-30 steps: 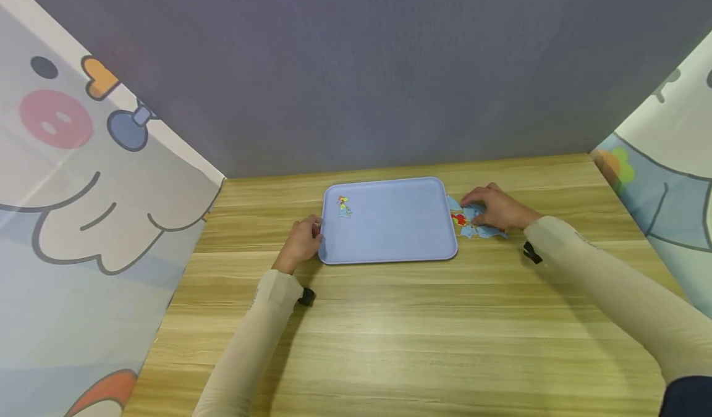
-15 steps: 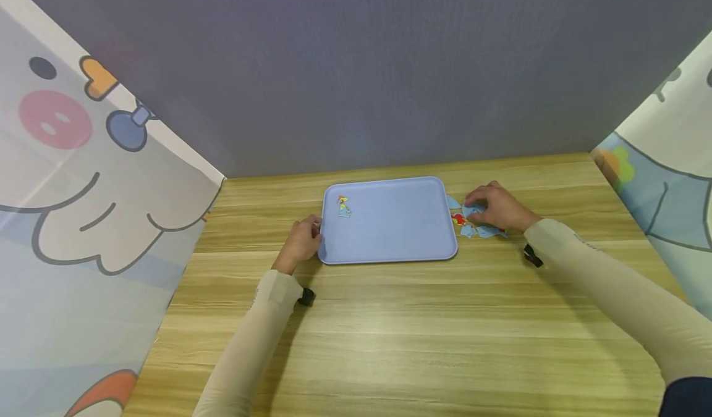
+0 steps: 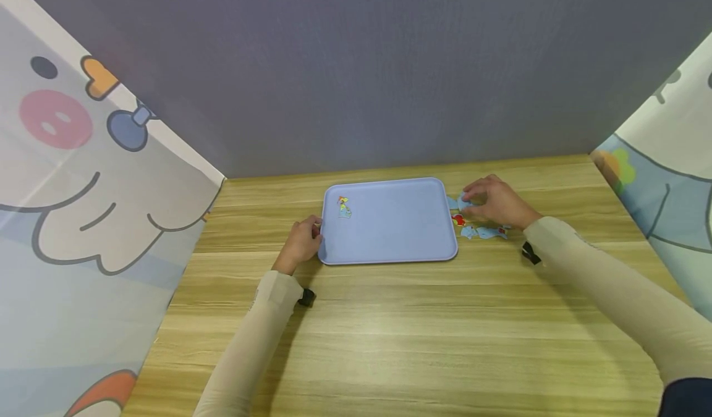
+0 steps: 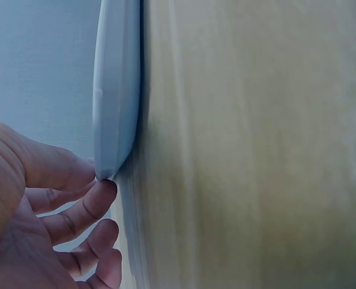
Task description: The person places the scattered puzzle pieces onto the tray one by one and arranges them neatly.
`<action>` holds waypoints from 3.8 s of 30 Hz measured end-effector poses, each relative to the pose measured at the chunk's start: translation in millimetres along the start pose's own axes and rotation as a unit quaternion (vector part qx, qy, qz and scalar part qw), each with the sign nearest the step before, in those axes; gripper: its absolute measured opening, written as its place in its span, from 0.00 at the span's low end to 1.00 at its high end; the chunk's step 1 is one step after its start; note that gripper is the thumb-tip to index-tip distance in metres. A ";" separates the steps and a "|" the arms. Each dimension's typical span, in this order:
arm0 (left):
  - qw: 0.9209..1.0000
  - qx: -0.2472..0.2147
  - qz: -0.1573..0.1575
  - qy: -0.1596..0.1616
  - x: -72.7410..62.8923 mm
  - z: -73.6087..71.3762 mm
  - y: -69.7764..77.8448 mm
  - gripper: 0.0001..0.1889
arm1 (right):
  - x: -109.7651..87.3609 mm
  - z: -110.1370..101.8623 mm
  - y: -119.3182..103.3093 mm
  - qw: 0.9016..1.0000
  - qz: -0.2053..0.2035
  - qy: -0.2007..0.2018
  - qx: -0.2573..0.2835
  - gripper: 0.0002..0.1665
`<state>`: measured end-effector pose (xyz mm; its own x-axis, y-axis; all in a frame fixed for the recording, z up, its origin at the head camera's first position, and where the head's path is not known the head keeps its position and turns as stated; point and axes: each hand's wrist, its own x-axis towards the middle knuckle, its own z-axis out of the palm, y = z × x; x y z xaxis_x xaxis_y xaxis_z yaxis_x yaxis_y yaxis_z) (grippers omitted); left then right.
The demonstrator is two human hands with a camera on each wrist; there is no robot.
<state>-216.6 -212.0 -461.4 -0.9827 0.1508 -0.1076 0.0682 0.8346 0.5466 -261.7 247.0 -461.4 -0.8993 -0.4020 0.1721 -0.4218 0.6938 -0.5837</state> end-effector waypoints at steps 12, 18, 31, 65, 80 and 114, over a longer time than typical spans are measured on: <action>1.000 0.002 0.014 0.010 0.2 1.5 -2.0 0.19 | 24.9 17.3 -40.9 0.998 -0.044 0.003 0.052 0.13; 1.000 0.002 0.009 0.009 0.1 1.9 -1.7 0.20 | 40.3 27.5 -57.4 0.996 -0.063 -0.008 0.056 0.13; 1.000 -0.003 0.006 0.006 0.3 1.7 -2.4 0.20 | 70.5 58.0 -90.8 0.993 -0.095 -0.025 0.065 0.13; 1.000 0.012 0.010 0.020 1.5 1.9 -3.4 0.20 | 122.5 128.3 -132.9 0.992 -0.078 -0.102 0.021 0.12; 1.000 0.015 0.013 0.016 2.3 1.5 -2.6 0.20 | 132.4 137.4 -136.7 0.995 -0.042 -0.089 0.029 0.11; 1.000 0.012 0.016 0.010 2.7 2.6 -2.3 0.20 | 99.5 79.4 -103.9 0.996 -0.015 -0.079 0.038 0.14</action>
<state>-218.9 -212.1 -465.1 -0.9832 0.1670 -0.0731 0.1035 0.8416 0.5301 -298.2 87.5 -446.6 -0.8550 -0.5144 0.0665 -0.4319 0.6351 -0.6404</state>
